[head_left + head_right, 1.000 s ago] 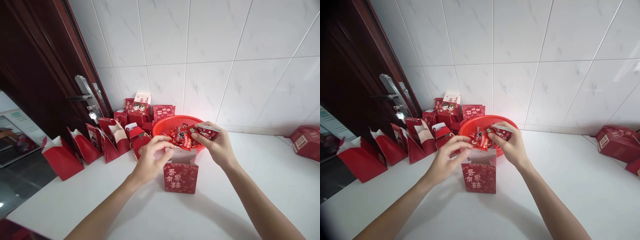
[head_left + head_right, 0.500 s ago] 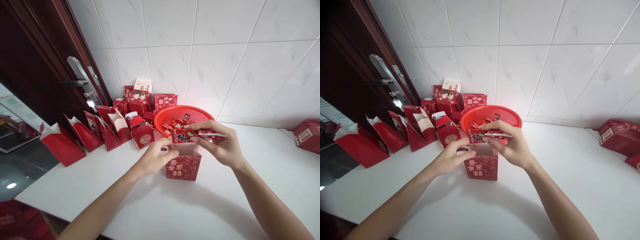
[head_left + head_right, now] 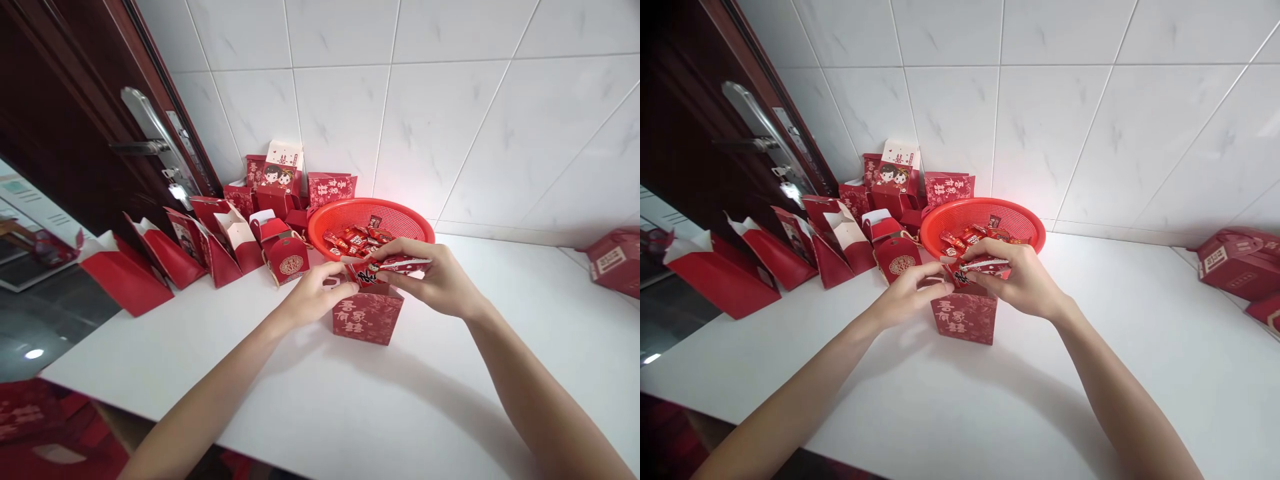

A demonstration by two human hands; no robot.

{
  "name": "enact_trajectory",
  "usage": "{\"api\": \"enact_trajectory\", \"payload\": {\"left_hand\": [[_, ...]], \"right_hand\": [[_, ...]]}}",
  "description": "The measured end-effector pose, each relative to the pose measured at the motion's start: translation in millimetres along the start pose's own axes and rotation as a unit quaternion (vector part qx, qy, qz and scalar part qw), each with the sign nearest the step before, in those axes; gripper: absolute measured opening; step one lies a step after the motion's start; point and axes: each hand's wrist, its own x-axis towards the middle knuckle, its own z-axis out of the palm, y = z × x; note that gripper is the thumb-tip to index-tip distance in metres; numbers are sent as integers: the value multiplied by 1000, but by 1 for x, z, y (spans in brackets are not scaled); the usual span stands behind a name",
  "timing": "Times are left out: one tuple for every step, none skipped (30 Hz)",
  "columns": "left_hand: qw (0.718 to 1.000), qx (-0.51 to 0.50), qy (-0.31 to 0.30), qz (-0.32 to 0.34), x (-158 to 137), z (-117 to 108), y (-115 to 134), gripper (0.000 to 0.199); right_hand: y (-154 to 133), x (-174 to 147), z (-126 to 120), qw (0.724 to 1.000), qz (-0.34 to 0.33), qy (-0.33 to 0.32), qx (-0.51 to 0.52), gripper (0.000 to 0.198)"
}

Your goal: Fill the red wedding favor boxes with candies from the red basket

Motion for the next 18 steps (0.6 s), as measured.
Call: {"api": "enact_trajectory", "payload": {"left_hand": [[1000,3,1,1,0,0,1,27],[1000,5,2,2,-1,-1,2,25],[1000,8,3,3,-1,-1,3,24],[1000,11,2,4,-2,-1,4,23],[1000,15,1,5,-2,0,4,22],[1000,20,-1,7,-2,0,3,22],[1000,23,-3,11,-1,0,1,22],[1000,25,-1,19,0,1,-1,23],[999,28,6,31,1,1,-4,24],[998,33,25,49,1,1,-6,26],[995,44,57,72,0,1,-6,28],[988,60,102,99,-4,2,-6,31],[977,77,151,129,-10,2,-3,32],[964,95,193,157,-20,2,1,31],[954,103,216,182,-33,4,7,28],[956,99,191,201,-50,7,12,23],[967,93,115,206,-68,12,17,18],[978,81,3,194,-86,20,20,19]], "right_hand": [[0,0,0,1000,1,-5,-1,18],[0,0,1,1000,2,-7,-2,18],[-1,0,1,1000,4,-8,-3,17],[-2,1,0,1000,7,-9,-8,17],[-2,1,0,1000,9,-10,-15,16],[-3,1,-1,1000,12,-12,-25,16],[-4,1,-2,999,15,-16,-35,16],[-5,0,-2,999,18,-22,-43,16],[-6,0,-3,998,20,-28,-50,16],[-6,0,-3,998,23,-34,-54,16],[-6,-1,-3,997,24,-40,-56,17],[-6,-1,-3,997,25,-44,-59,17],[-5,-2,-3,997,25,-47,-63,17],[-5,-2,-3,996,25,-48,-67,17],[-4,-1,-3,996,25,-48,-70,17],[-3,-1,-3,996,25,-47,-73,16],[-2,0,-3,996,26,-46,-74,16],[-1,0,-3,996,27,-45,-75,15]]}}
